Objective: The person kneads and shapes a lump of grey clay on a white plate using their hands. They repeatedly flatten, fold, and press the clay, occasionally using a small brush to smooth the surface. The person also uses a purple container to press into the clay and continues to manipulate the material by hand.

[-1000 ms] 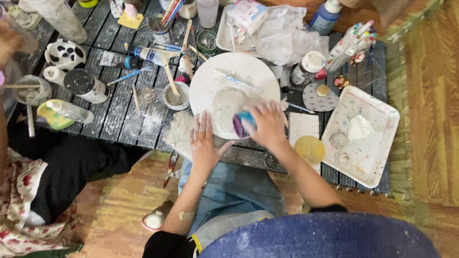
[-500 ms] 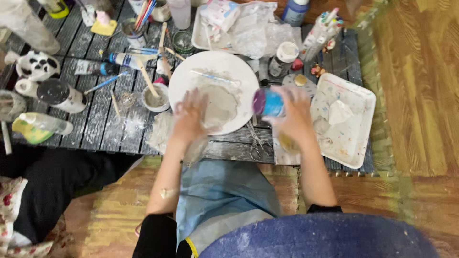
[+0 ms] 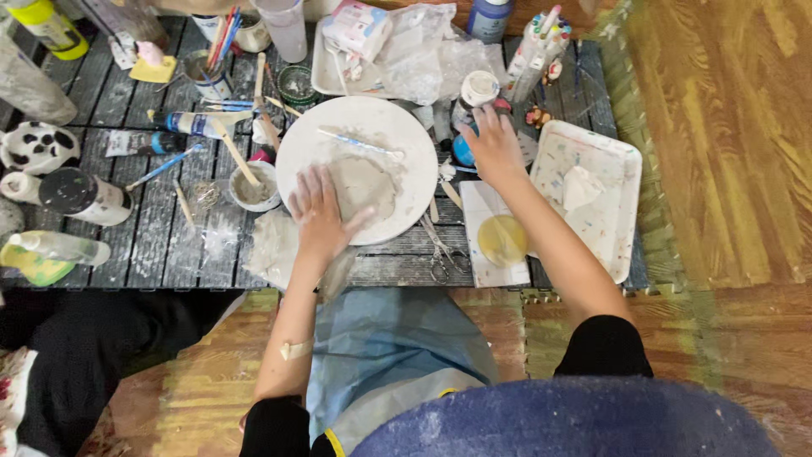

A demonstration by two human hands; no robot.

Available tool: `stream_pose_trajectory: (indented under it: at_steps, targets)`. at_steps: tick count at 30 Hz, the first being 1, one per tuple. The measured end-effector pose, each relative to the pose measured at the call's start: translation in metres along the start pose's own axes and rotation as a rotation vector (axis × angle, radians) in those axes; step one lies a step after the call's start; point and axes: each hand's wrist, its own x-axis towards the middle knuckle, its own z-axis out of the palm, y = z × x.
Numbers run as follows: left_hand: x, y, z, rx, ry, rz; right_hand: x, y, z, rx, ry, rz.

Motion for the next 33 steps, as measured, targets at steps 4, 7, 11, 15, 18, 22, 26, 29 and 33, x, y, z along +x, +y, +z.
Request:
stream_pose_trajectory:
  at_steps: [4, 7, 11, 15, 18, 22, 26, 29, 33]
  targets:
    - [0.015, 0.008, -0.001, -0.066, 0.053, -0.066, 0.004, -0.036, -0.039, 0.542, 0.168, 0.202]
    - [0.02, 0.017, 0.001, -0.132, 0.063, -0.178, 0.018, -0.098, -0.044, 0.958, 0.208, 0.174]
    - [0.021, -0.004, -0.006, -0.537, 0.112, -0.253, 0.021, -0.152, -0.044, 1.326, 0.299, 0.238]
    - [0.013, -0.033, -0.005, -0.799, 0.091, -0.101, 0.005, -0.168, -0.06, 1.131, 0.26, 0.053]
    - [0.002, -0.039, -0.002, -0.833, 0.07, -0.133, -0.002, -0.168, -0.071, 1.011, 0.154, -0.086]
    - [-0.008, -0.018, 0.001, -0.794, 0.117, -0.154, 0.006, -0.155, -0.066, 0.859, 0.086, -0.182]
    - [-0.014, 0.002, -0.002, -0.755, 0.208, -0.167, 0.002, -0.161, -0.056, 0.513, 0.113, -0.339]
    - [-0.016, 0.004, -0.004, -0.781, 0.243, -0.144, -0.002, -0.165, -0.054, 0.229, 0.283, -0.435]
    - [-0.019, 0.004, -0.003, -0.8, 0.238, -0.123, -0.002, -0.155, -0.057, 0.367, 0.15, -0.453]
